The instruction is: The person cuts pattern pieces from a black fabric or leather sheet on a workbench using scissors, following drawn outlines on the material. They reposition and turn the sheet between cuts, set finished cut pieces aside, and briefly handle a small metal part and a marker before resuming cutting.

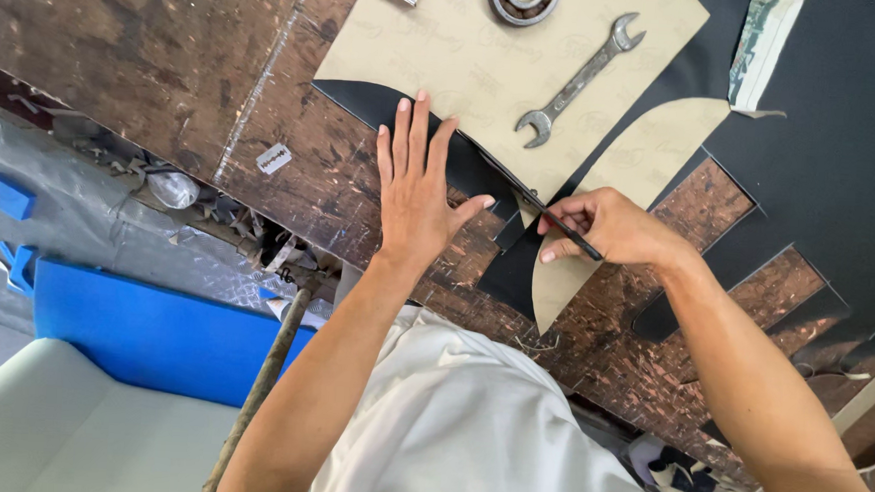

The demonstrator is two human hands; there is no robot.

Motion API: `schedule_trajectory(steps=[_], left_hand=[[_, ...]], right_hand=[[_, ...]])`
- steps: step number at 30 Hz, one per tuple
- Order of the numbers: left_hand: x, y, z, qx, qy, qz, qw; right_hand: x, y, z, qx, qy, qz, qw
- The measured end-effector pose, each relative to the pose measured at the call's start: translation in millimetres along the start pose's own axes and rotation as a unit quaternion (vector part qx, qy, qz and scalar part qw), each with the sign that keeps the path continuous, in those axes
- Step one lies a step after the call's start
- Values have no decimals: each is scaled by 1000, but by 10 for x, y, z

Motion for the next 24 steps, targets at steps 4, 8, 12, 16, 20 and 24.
schedule_trajectory(steps=[4,8,12,16,20,24], left_hand=[[3,17,-11,1,2,0,1000],[10,27,-15,1,4,4,1000],[11,42,-16,-4,-1,-4,1000],[17,52,-26,-6,-1,-9,1000],[11,50,-26,3,-5,-2,1000],[15,52,-15,-3,4,-2,1000]], right_hand=[[14,-11,2,36,-6,-12,999],[30,7,2,14,-4,3,1000],[101,18,-38,7,-11,20,1000],[179,34,-86,18,-32,31,999],[281,102,-151,20,-38,58,997],[446,173,-220,62,-46,134,988]])
Point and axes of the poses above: each hand's wrist, its own z-axis towards the middle knuckle, its own x-axis out of the palm, y = z × x, the point moved 5 cm from there along z, towards the middle knuckle, and after that the axes turned 2 degrees about x, right-handed, at the moved point
